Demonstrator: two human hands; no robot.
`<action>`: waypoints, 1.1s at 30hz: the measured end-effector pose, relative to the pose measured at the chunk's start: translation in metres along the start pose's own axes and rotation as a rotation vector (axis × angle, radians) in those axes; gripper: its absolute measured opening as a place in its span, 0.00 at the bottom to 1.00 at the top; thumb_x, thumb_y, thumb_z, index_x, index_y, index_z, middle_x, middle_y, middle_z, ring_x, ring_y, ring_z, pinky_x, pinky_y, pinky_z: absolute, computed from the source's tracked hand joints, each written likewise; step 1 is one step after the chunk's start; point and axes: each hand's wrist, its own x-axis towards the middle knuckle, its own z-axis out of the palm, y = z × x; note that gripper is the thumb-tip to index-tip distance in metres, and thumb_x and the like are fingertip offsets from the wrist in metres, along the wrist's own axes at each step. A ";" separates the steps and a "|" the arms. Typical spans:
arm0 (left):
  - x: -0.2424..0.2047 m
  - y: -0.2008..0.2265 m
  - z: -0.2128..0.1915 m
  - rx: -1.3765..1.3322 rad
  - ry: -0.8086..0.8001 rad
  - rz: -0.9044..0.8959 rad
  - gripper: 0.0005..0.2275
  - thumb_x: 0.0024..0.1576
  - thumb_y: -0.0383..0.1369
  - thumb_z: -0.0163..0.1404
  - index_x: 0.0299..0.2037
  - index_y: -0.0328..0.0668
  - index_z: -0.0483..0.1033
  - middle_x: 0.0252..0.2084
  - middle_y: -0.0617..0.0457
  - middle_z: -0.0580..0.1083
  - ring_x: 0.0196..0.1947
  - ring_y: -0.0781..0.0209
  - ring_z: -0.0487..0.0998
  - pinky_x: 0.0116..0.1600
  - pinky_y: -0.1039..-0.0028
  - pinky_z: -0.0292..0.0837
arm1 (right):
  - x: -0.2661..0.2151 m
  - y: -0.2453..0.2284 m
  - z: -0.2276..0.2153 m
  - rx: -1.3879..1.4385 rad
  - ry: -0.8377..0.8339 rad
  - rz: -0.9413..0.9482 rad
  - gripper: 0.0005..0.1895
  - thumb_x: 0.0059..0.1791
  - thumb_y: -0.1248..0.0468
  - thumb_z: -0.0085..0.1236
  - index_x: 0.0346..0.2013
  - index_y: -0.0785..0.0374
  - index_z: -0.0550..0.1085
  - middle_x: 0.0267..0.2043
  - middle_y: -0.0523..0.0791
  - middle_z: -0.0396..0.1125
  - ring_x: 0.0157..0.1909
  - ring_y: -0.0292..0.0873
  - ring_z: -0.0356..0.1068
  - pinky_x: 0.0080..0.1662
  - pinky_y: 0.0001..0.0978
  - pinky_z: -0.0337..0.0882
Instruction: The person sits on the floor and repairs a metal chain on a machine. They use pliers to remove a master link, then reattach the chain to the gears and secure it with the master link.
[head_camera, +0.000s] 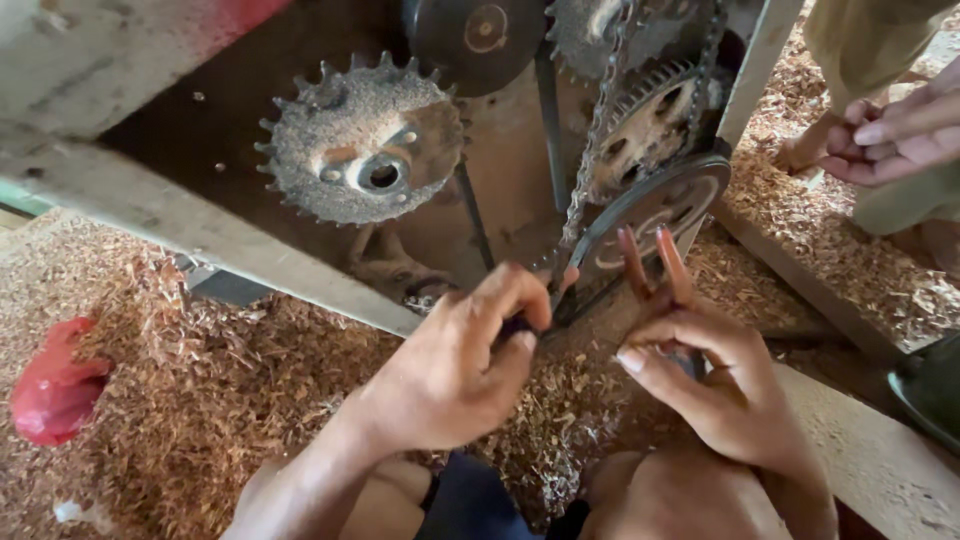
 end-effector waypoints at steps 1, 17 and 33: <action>0.001 -0.002 -0.001 0.015 -0.021 -0.052 0.10 0.57 0.19 0.45 0.48 0.35 0.67 0.35 0.49 0.74 0.21 0.62 0.74 0.25 0.69 0.69 | -0.002 0.001 0.000 -0.014 0.004 0.023 0.07 0.46 0.64 0.65 0.36 0.64 0.83 0.32 0.43 0.75 0.30 0.35 0.68 0.40 0.32 0.64; 0.001 0.000 0.018 0.105 0.164 0.336 0.06 0.56 0.27 0.59 0.41 0.34 0.79 0.50 0.38 0.76 0.51 0.45 0.80 0.54 0.64 0.77 | -0.003 -0.009 0.001 -0.019 0.053 -0.020 0.07 0.47 0.64 0.66 0.38 0.63 0.82 0.36 0.43 0.75 0.34 0.36 0.72 0.39 0.30 0.69; 0.005 -0.005 0.031 0.217 0.328 0.463 0.13 0.53 0.22 0.62 0.46 0.45 0.80 0.48 0.46 0.74 0.45 0.50 0.82 0.45 0.69 0.82 | 0.003 -0.005 0.007 0.036 -0.012 -0.003 0.05 0.48 0.64 0.67 0.37 0.61 0.82 0.38 0.44 0.74 0.37 0.38 0.71 0.42 0.32 0.70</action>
